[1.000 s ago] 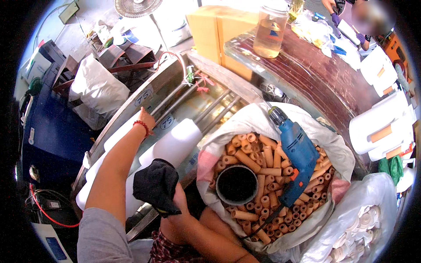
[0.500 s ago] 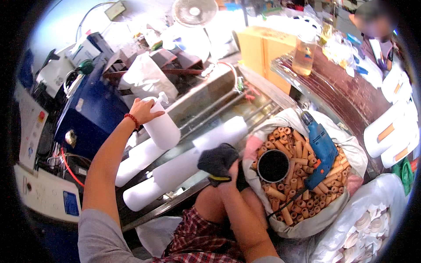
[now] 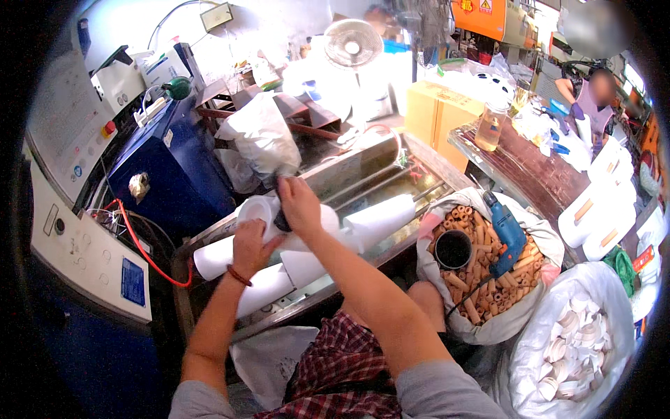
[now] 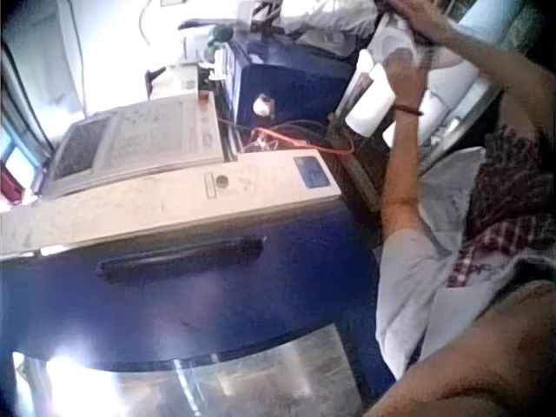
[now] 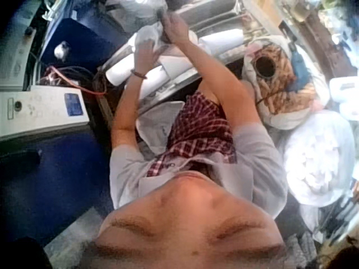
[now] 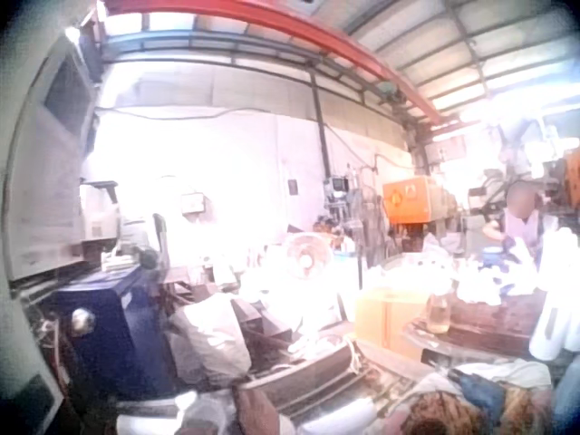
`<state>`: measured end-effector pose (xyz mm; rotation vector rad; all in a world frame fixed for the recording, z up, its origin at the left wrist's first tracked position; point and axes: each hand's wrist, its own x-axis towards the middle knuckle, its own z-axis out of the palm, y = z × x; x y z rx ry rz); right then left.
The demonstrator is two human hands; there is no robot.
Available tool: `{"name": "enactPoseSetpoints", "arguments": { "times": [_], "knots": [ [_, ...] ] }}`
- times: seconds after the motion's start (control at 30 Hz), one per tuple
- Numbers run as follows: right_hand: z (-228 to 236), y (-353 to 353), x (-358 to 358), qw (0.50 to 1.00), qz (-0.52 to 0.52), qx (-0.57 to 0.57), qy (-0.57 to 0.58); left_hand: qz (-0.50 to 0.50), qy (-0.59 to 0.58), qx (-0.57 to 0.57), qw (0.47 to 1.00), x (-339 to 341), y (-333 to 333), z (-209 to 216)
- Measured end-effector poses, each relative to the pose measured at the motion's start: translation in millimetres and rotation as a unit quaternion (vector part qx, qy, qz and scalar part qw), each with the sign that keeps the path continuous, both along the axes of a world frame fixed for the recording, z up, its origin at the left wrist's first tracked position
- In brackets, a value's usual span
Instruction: The person assembles white plastic cone-shaped components by inserting wooden handles using a hand drill and cleaning the surfaces with a yellow sponge.
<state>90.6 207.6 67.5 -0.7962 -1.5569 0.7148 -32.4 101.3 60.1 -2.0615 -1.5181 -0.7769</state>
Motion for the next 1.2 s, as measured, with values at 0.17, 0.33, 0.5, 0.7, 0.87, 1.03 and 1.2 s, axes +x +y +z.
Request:
{"name": "enactPoseSetpoints", "arguments": {
  "times": [0.17, 0.33, 0.5, 0.7, 0.87, 1.03, 1.2],
  "knots": [
    [3, -30, -17, 0.988, 0.009, 0.058, -0.143, 0.058, -0.351, -0.140, 0.924, 9, -33, -42],
    [-10, -75, -31, 0.957, 0.144, 0.147, -0.204, -0.123, -0.698, -0.030, 0.705, -14, -51, -67],
    [-21, -72, -5, 0.899, 0.159, 0.279, -0.298, -0.107, -0.708, 0.020, 0.698, -9, -79, -79],
    [-47, -2, 10, 0.906, 0.098, 0.090, -0.403, -0.009, -0.565, 0.009, 0.825, 6, -111, -75],
    [-14, -37, -13, 0.787, 0.451, -0.053, -0.419, 0.041, -0.221, -0.018, 0.974, 7, -117, -74],
    [-18, -72, -6, 0.826, 0.369, 0.159, -0.396, 0.042, -0.491, -0.019, 0.870, 5, -124, -91],
    [-48, -89, 25, 0.785, 0.267, 0.419, -0.369, 0.063, -0.815, 0.045, 0.574, -10, -118, -70]
  ]
}}
